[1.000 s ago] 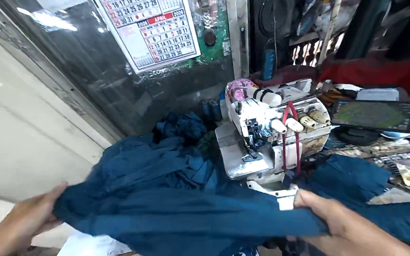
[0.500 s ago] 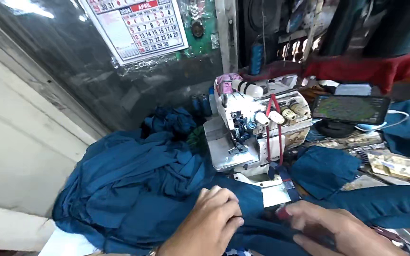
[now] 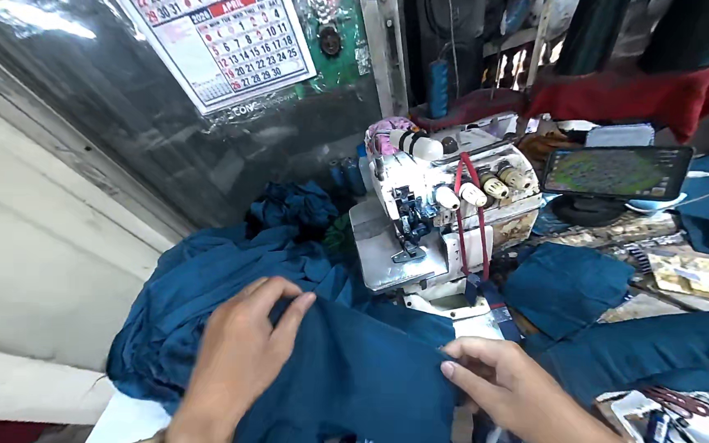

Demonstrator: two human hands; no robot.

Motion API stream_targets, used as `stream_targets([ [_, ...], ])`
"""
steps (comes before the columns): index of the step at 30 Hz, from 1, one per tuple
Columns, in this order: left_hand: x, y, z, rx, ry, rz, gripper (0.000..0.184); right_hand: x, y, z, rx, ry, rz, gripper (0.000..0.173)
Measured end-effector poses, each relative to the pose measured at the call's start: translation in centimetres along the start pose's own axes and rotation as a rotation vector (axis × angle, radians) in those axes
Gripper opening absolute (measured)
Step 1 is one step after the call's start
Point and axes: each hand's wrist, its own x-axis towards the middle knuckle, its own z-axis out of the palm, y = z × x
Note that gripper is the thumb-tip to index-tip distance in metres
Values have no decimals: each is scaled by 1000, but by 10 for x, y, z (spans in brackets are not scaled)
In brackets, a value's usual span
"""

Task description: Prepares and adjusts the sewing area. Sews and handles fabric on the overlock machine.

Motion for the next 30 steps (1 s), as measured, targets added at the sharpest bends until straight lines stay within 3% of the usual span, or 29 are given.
stream_targets([
  [3, 11, -25, 81, -44, -32, -36, 23, -3, 6, 11, 316, 110, 129, 19],
  [5, 9, -34, 109, -24, -46, -48, 22, -7, 6, 13, 378, 148, 169, 18],
  [10, -13, -6, 61, -62, 44, -7, 32, -10, -6, 7, 429, 150, 219, 18],
  [13, -59, 53, 59, -507, 68, -43, 16, -4, -10, 8, 493, 107, 245, 34],
  [15, -87, 95, 78, -687, 42, -105, 23, -1, -12, 12, 488, 114, 229, 44],
  [17, -102, 123, 102, -645, 18, -159, 36, 0, -14, 17, 460, 162, 184, 50],
  [19, -104, 131, 113, -535, 20, -176, 28, 2, -13, 21, 433, 235, 109, 55],
  [24, -87, 122, 75, -500, -32, -254, 16, 2, 6, 17, 38, 364, 31, 52],
  [28, -92, 126, 76, -410, -60, -205, 38, -2, -14, 24, 291, 270, 103, 50],
  [30, -95, 128, 94, -378, -55, -176, 31, -4, -30, 22, 340, 256, 143, 47],
])
